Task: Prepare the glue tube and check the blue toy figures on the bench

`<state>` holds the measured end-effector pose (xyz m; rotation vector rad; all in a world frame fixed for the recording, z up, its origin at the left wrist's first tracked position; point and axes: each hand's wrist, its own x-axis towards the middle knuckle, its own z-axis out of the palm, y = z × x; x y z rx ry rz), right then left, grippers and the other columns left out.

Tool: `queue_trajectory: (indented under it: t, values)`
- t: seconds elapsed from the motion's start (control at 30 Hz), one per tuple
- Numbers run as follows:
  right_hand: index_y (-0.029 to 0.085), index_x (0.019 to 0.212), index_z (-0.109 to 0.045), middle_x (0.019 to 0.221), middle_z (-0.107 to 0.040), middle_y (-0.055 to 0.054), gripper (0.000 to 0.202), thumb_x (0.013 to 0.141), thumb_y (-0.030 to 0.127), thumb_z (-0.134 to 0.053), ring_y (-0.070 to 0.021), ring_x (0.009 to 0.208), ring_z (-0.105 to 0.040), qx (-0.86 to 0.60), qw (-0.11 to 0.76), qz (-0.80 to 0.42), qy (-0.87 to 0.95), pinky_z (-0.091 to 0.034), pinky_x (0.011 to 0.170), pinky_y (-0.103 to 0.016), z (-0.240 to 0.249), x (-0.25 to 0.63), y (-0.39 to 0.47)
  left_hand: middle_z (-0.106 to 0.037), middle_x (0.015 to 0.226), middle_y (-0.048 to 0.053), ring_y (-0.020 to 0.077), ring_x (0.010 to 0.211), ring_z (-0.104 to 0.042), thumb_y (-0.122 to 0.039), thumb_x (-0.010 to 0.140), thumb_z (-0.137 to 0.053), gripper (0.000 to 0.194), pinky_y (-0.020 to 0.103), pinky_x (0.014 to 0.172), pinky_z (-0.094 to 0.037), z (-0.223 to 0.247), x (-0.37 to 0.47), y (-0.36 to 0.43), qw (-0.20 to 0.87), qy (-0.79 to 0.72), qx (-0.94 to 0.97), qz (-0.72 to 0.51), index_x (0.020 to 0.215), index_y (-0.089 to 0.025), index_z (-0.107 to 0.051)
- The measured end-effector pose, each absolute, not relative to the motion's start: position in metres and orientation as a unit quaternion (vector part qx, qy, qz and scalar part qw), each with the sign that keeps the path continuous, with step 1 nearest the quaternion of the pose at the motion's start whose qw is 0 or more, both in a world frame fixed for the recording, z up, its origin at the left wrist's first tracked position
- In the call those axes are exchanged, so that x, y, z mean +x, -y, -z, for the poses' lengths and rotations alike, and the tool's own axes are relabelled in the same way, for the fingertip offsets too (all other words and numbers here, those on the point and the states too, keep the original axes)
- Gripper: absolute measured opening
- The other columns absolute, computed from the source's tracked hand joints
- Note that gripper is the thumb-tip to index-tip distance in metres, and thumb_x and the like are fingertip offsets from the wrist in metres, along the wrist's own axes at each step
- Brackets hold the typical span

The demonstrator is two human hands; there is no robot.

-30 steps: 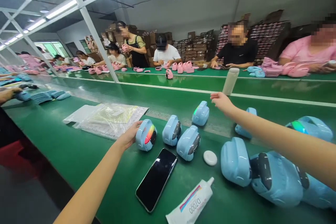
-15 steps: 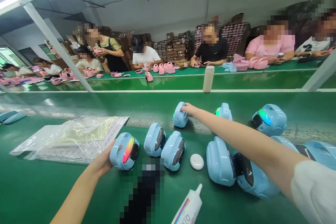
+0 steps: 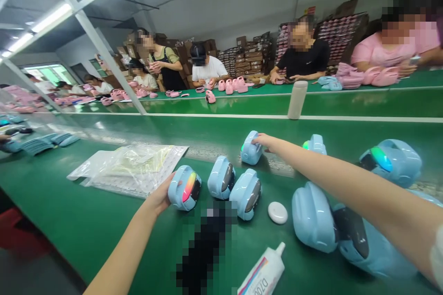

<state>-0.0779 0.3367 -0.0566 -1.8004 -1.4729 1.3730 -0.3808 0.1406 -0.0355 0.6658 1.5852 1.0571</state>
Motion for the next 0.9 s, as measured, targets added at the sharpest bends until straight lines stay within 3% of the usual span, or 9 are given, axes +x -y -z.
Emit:
queue_trajectory:
  t: [0.27,0.5,0.73,0.9]
  values:
    - [0.015,0.133,-0.042,0.128,-0.041,-0.012,0.047,0.089,0.023,-0.058,-0.0264,0.116,-0.042,-0.649,0.214,-0.521,0.511,-0.037,0.098,-0.048,0.061,-0.083,-0.342,-0.06,0.104,0.001,0.0121,0.078,-0.059,-0.03,0.054,-0.077,0.069,0.021,0.066,-0.05,0.04,-0.382,-0.141,0.543,-0.651,0.281,-0.45,0.116,-0.024,-0.05]
    - [0.015,0.13,-0.044,0.128,-0.042,-0.012,0.045,0.089,0.023,-0.058,-0.0256,0.115,-0.043,-0.64,0.219,-0.522,0.518,-0.037,0.097,-0.047,0.065,-0.088,-0.346,-0.059,0.102,-0.001,0.0113,0.073,-0.058,-0.03,0.051,-0.078,0.073,0.021,0.062,-0.05,0.04,-0.383,-0.138,0.54,-0.66,0.275,-0.444,0.118,-0.025,-0.049]
    - [0.014,0.131,-0.044,0.128,-0.042,-0.012,0.046,0.088,0.021,-0.059,-0.0256,0.116,-0.043,-0.639,0.22,-0.522,0.52,-0.037,0.099,-0.047,0.061,-0.095,-0.346,-0.058,0.107,0.0,0.0116,0.076,-0.059,-0.028,0.059,-0.073,0.071,0.022,0.064,-0.05,0.04,-0.383,-0.139,0.541,-0.662,0.287,-0.432,0.125,-0.025,-0.045]
    - [0.014,0.129,-0.045,0.125,-0.044,-0.012,0.044,0.088,0.021,-0.059,-0.0248,0.114,-0.044,-0.639,0.217,-0.518,0.526,-0.038,0.098,-0.047,0.06,-0.1,-0.346,-0.058,0.109,0.003,0.0126,0.078,-0.06,-0.03,0.055,-0.078,0.077,0.022,0.064,-0.052,0.042,-0.384,-0.14,0.543,-0.654,0.293,-0.438,0.124,-0.022,-0.045]
